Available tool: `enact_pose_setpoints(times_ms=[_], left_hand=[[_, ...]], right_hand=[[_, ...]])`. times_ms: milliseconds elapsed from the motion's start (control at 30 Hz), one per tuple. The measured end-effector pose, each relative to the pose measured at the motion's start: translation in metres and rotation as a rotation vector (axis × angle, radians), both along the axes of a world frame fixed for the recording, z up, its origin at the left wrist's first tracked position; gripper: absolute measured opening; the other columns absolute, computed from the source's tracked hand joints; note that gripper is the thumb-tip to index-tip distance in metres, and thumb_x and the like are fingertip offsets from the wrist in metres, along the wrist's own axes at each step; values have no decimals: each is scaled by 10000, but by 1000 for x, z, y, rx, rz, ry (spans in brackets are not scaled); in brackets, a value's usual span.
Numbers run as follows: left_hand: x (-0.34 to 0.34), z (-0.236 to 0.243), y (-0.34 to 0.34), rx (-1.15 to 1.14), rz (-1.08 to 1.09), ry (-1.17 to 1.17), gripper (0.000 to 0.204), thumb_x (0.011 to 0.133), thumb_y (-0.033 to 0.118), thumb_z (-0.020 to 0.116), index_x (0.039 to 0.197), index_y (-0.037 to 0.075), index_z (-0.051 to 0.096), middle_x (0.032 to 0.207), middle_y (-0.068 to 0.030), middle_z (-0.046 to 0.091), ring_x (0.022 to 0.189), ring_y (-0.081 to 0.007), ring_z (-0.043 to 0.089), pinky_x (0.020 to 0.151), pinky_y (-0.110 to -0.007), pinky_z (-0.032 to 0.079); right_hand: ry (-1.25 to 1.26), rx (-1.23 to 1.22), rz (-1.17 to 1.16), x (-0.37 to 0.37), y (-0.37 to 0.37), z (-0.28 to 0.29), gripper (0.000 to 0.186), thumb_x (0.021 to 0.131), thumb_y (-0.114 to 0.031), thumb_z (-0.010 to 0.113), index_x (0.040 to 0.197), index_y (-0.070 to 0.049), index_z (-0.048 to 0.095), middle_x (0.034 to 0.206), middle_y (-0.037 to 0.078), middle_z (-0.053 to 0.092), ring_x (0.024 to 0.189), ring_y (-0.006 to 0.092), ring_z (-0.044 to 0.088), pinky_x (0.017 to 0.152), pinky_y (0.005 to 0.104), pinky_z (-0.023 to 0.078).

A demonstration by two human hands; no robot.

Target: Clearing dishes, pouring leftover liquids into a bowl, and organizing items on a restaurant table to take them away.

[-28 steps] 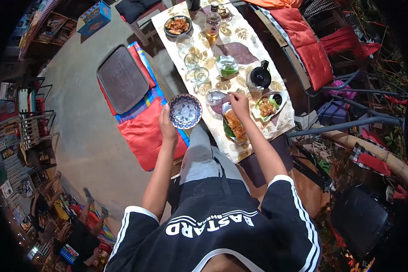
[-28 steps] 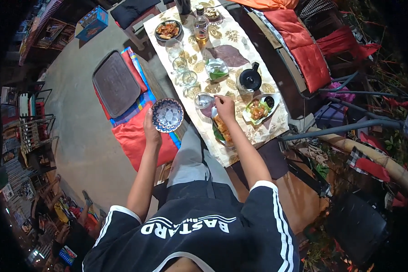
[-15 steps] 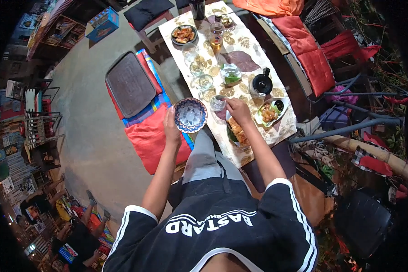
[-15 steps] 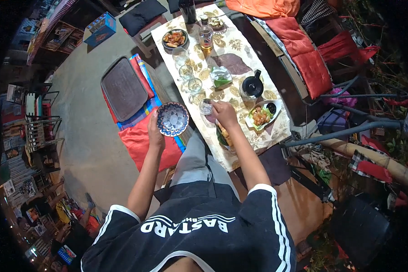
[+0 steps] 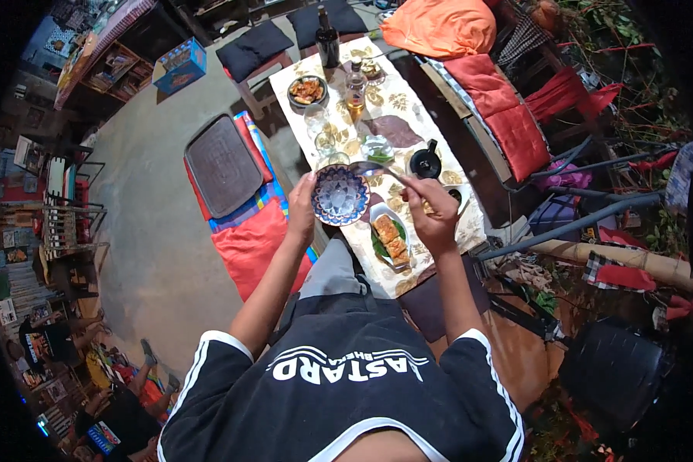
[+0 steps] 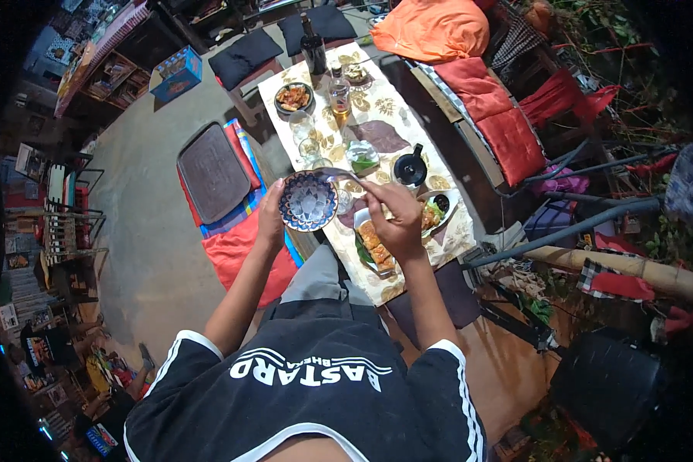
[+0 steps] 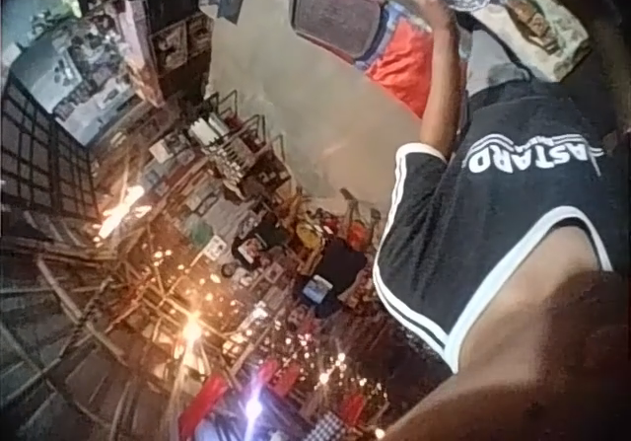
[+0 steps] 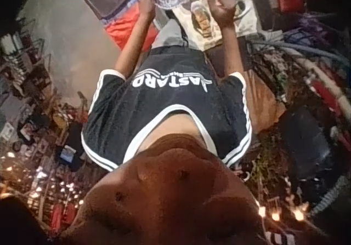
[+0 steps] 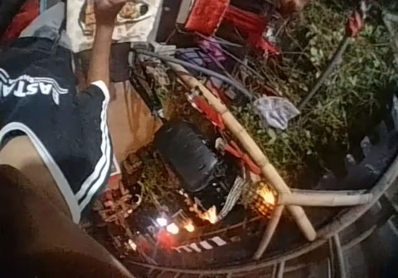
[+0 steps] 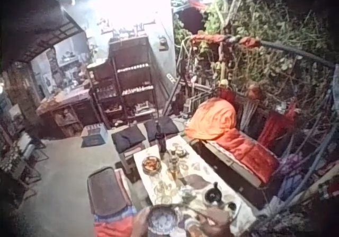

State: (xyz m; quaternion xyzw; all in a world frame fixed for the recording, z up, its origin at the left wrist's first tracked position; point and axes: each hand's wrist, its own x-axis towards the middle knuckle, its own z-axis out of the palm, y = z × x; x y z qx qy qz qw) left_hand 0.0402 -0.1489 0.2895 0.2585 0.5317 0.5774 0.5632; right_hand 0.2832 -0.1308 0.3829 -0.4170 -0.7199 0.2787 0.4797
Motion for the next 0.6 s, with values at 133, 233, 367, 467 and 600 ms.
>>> enact_pose_setpoints(times_ms=[133, 233, 367, 467, 600], left_hand=[[16, 19, 12, 19, -77, -3, 401, 987, 336, 497, 1130, -14, 631, 1059, -37, 646, 970, -115, 568, 900, -240, 416], [23, 41, 17, 23, -190, 38, 405, 987, 332, 500, 1133, -21, 632, 1057, -43, 649, 970, -111, 563, 911, -245, 412], [33, 38, 27, 20, -176, 62, 370, 973, 319, 536, 1089, -17, 636, 994, -29, 648, 909, -107, 561, 861, -253, 423], [41, 45, 31, -19, -237, 73, 344, 967, 317, 549, 1049, -3, 643, 957, -15, 641, 873, -104, 554, 821, -247, 420], [47, 46, 38, -76, -284, 33, 325, 965, 314, 551, 1021, 9, 651, 920, -4, 632, 843, -101, 546, 798, -243, 416]], right_hand=[[-213, 157, 67, 13, 1, 16, 274, 796, 29, 647, 1063, -14, 691, 811, 102, 651, 756, 246, 623, 686, 341, 476], [-302, 211, 114, 20, -2, 21, 325, 774, -5, 661, 1098, -34, 673, 791, 93, 618, 763, 262, 606, 693, 375, 458], [-339, 226, 142, 26, -3, 25, 297, 778, 3, 654, 1072, -34, 674, 799, 100, 625, 768, 269, 606, 721, 379, 458], [-227, 130, 123, 33, -2, 16, 254, 799, 16, 621, 1039, -34, 688, 776, 110, 628, 752, 271, 608, 704, 372, 462], [-106, -83, 104, 44, -2, 9, 199, 843, 30, 591, 1008, 5, 698, 755, 105, 649, 693, 197, 621, 647, 300, 478]])
